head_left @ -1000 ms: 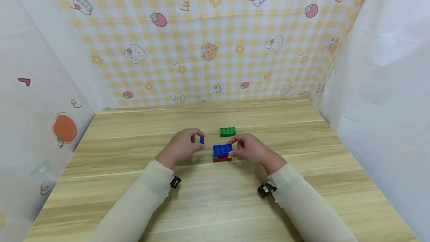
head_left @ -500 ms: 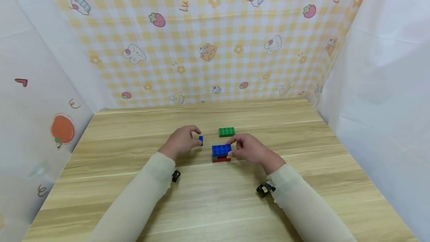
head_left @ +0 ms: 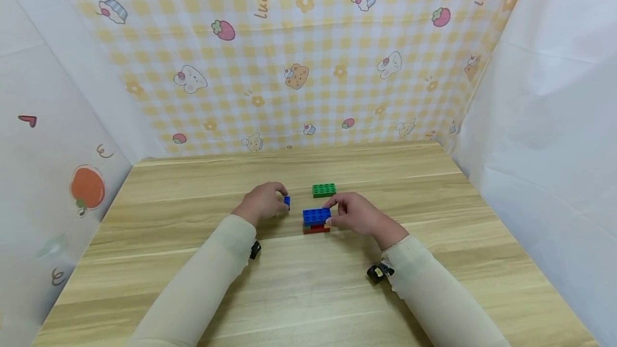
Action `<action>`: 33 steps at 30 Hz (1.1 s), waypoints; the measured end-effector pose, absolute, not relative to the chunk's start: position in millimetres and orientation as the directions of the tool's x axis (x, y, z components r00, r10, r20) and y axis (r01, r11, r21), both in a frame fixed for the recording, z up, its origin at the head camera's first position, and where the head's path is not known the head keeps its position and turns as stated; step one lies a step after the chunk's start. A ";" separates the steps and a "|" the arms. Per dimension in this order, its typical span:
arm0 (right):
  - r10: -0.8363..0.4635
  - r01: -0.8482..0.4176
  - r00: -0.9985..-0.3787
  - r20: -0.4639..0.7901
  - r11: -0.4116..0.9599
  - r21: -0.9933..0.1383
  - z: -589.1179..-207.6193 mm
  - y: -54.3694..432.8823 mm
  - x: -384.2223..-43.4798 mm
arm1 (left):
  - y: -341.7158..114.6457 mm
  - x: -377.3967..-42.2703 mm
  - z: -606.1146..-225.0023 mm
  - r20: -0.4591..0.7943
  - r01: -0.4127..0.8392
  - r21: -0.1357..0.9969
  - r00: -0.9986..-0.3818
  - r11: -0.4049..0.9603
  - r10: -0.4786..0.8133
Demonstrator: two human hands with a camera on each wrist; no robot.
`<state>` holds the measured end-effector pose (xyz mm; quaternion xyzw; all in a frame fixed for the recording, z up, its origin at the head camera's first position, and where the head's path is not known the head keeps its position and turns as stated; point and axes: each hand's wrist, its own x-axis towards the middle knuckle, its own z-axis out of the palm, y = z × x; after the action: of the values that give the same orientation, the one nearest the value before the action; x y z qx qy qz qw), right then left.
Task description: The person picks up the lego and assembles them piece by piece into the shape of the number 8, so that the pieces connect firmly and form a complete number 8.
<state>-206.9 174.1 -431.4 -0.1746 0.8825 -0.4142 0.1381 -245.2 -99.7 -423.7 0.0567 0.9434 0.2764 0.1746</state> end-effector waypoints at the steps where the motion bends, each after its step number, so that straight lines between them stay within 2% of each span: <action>1: -0.422 -0.194 -0.901 -0.098 0.596 -0.779 -431.3 174.1 -206.9 | -99.2 -245.1 -423.4 -0.297 0.013 0.539 -0.933 0.842 0.204; 23: -0.421 -0.194 -0.902 -0.095 0.593 -0.782 -429.8 172.5 -206.7 | -92.0 -247.6 -424.0 -0.276 0.057 0.465 -0.939 0.883 0.206; 33: -0.422 -0.195 -0.901 -0.098 0.596 -0.779 -428.9 173.8 -206.2 | -91.3 -243.3 -418.8 -0.278 0.034 0.524 -0.938 0.851 0.209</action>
<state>-206.2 173.8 -428.9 -0.1748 0.8826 -0.4142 0.1375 -243.3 -91.3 -418.8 0.0640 0.9479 0.2651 0.1645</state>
